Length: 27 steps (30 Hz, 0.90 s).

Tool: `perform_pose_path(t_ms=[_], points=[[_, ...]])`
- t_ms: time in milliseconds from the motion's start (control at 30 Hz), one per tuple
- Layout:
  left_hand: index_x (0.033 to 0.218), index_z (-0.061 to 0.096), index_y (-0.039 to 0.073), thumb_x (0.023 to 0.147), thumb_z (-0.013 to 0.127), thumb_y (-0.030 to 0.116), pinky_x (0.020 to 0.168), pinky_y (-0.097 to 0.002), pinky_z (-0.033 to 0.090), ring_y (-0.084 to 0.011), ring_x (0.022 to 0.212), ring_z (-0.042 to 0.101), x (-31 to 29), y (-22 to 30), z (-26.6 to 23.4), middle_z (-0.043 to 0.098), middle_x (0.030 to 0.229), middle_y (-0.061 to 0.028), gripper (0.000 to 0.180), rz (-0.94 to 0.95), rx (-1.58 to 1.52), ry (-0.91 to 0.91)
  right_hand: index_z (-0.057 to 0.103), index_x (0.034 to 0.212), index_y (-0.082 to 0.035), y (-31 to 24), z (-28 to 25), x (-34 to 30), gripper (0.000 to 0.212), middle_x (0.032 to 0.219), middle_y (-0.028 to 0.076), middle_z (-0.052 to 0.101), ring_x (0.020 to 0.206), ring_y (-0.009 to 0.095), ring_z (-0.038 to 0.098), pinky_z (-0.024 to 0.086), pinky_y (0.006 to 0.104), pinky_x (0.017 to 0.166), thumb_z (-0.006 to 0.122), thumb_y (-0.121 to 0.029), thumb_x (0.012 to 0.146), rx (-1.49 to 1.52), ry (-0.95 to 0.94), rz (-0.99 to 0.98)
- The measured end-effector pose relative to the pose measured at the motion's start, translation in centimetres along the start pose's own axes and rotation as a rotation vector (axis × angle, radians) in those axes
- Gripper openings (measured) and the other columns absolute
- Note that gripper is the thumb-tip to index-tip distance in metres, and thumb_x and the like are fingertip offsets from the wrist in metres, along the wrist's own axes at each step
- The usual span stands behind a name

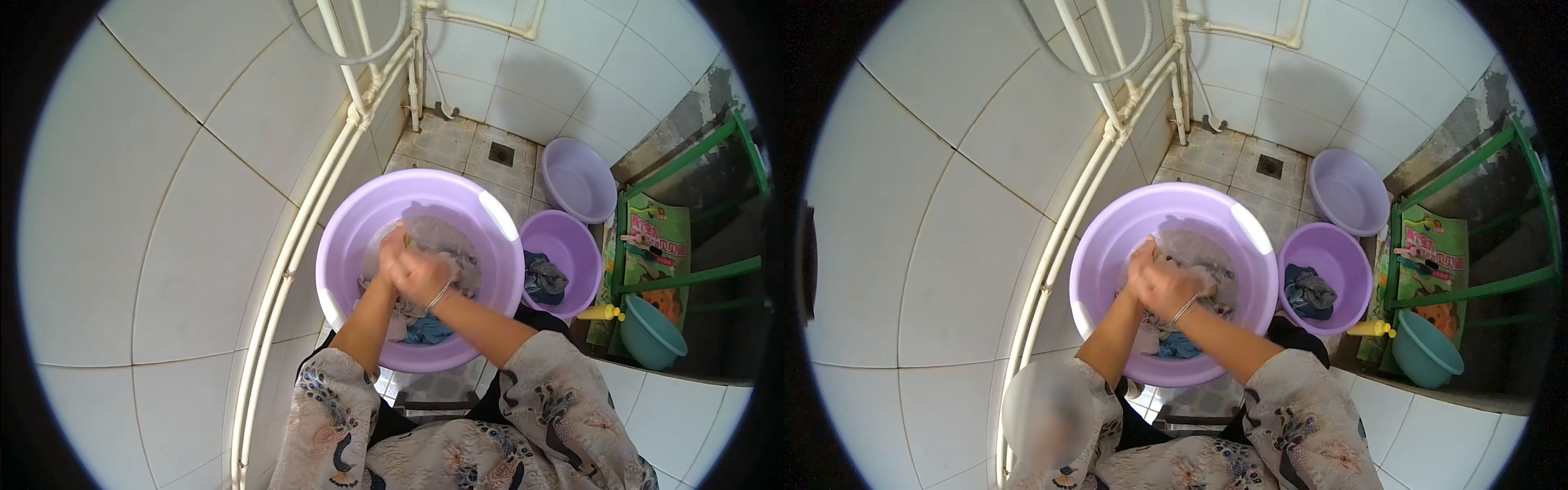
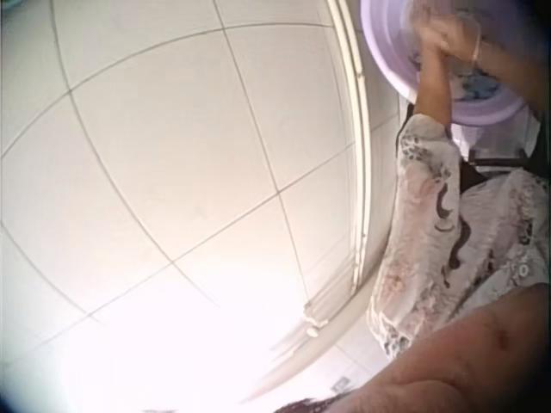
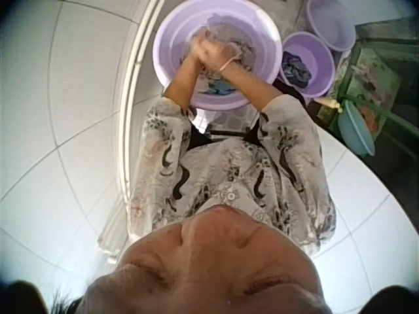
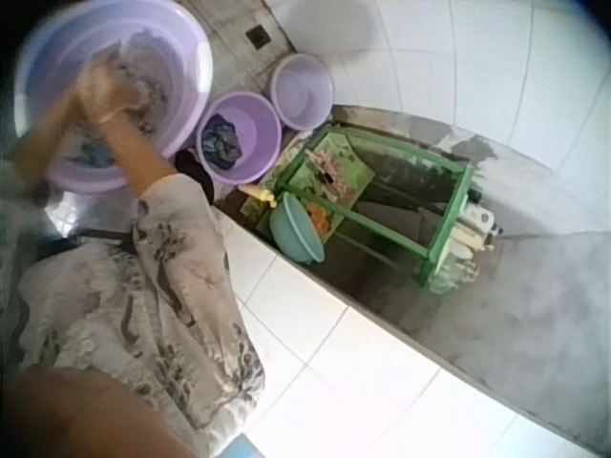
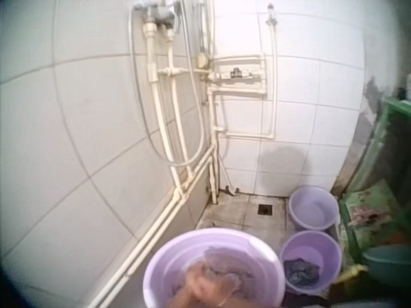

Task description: The person hand-washes a beige towel in a purple basin filled with soapy water. They repeatedly submerge, scrub, and wring the towel, then transfer it to a second purple basin. Finally, they pick up a small white cloth and begin washing it.

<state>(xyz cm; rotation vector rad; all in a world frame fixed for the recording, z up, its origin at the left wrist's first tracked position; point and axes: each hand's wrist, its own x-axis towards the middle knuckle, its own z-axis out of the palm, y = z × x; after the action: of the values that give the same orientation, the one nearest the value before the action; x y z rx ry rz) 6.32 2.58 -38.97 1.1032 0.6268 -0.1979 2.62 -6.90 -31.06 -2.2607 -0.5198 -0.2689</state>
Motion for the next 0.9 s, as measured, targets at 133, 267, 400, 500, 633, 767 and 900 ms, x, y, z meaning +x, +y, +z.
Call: perform_pose_path(t_ms=[133, 267, 400, 500, 633, 767, 900], points=[[0.111, 0.053, -0.003, 0.094, 0.046, 0.038, 0.088, -0.0372, 0.043, -0.0280, 0.099, 0.054, -0.9, 0.8, -0.7, 0.057, 0.109, -0.0173, 0.045, -0.167, -0.032, -0.049, 0.063, 0.079, -0.002, 5.2, 2.6, 2.3, 0.041, 0.074, 0.023, 0.061, 0.067, 0.041, 0.059, 0.047, 0.0445, 0.063, 0.049, -0.039, 0.086, 0.049, -0.062, 0.332], [0.116, 0.051, -0.002, 0.095, 0.040, 0.037, 0.094, -0.0381, 0.041, -0.0272, 0.108, 0.052, -0.7, 4.3, -1.4, 0.054, 0.118, -0.0155, 0.046, -0.199, -0.171, -0.111, 0.063, 0.097, 0.001, 12.8, 2.3, 5.4, 0.052, 0.096, 0.022, 0.063, 0.092, 0.036, 0.060, 0.045, 0.0440, 0.085, 0.056, -0.048, 0.082, 0.247, -0.209, 0.744], [0.128, 0.042, -0.001, 0.091, 0.051, 0.028, 0.097, -0.0380, 0.040, -0.0290, 0.114, 0.050, 1.3, 3.6, -3.9, 0.051, 0.125, -0.0172, 0.048, 0.087, 0.322, 0.012, 0.046, 0.124, -0.004, 13.8, 5.0, 2.5, 0.061, 0.113, 0.021, 0.057, 0.104, 0.035, 0.055, 0.043, 0.0424, 0.091, 0.066, -0.038, 0.078, 0.058, -0.154, 0.541], [0.130, 0.043, 0.002, 0.080, 0.061, 0.012, 0.095, -0.0375, 0.040, -0.0310, 0.115, 0.050, 3.4, -0.8, -5.9, 0.052, 0.124, -0.0198, 0.054, 0.236, 0.973, 0.112, 0.041, 0.133, -0.014, 11.8, 5.5, 1.9, 0.063, 0.124, 0.022, 0.051, 0.115, 0.035, 0.049, 0.040, 0.0419, 0.097, 0.068, -0.021, 0.077, -0.076, -0.678, 0.543], [0.128, 0.045, 0.001, 0.082, 0.056, 0.011, 0.091, -0.0361, 0.043, -0.0285, 0.108, 0.054, 3.6, -1.0, -5.4, 0.056, 0.119, -0.0167, 0.049, 0.085, 0.947, 0.176, 0.049, 0.126, -0.012, 17.0, 5.7, 1.6, 0.048, 0.118, 0.017, 0.057, 0.107, 0.030, 0.056, 0.044, 0.0376, 0.093, 0.061, -0.007, 0.080, 0.051, -0.513, 0.564], [0.125, 0.048, 0.000, 0.088, 0.049, 0.017, 0.084, -0.0339, 0.046, -0.0241, 0.093, 0.058, 4.5, -0.7, -3.4, 0.059, 0.109, -0.0117, 0.041, -0.088, -0.022, 0.098, 0.063, 0.104, -0.006, 12.0, 5.1, 2.1, 0.032, 0.101, 0.013, 0.065, 0.095, 0.021, 0.062, 0.049, 0.0308, 0.080, 0.049, 0.002, 0.076, 0.447, -0.171, 0.218], [0.114, 0.054, 0.003, 0.089, 0.051, 0.030, 0.076, -0.0342, 0.048, -0.0224, 0.087, 0.058, 3.4, 1.1, -4.1, 0.060, 0.097, -0.0096, 0.037, -0.013, -0.326, -0.244, 0.061, 0.095, -0.008, -0.2, 0.9, 1.2, 0.019, 0.086, 0.013, 0.064, 0.080, 0.028, 0.063, 0.050, 0.0379, 0.071, 0.054, -0.017, 0.079, 0.403, -0.227, 0.150]])
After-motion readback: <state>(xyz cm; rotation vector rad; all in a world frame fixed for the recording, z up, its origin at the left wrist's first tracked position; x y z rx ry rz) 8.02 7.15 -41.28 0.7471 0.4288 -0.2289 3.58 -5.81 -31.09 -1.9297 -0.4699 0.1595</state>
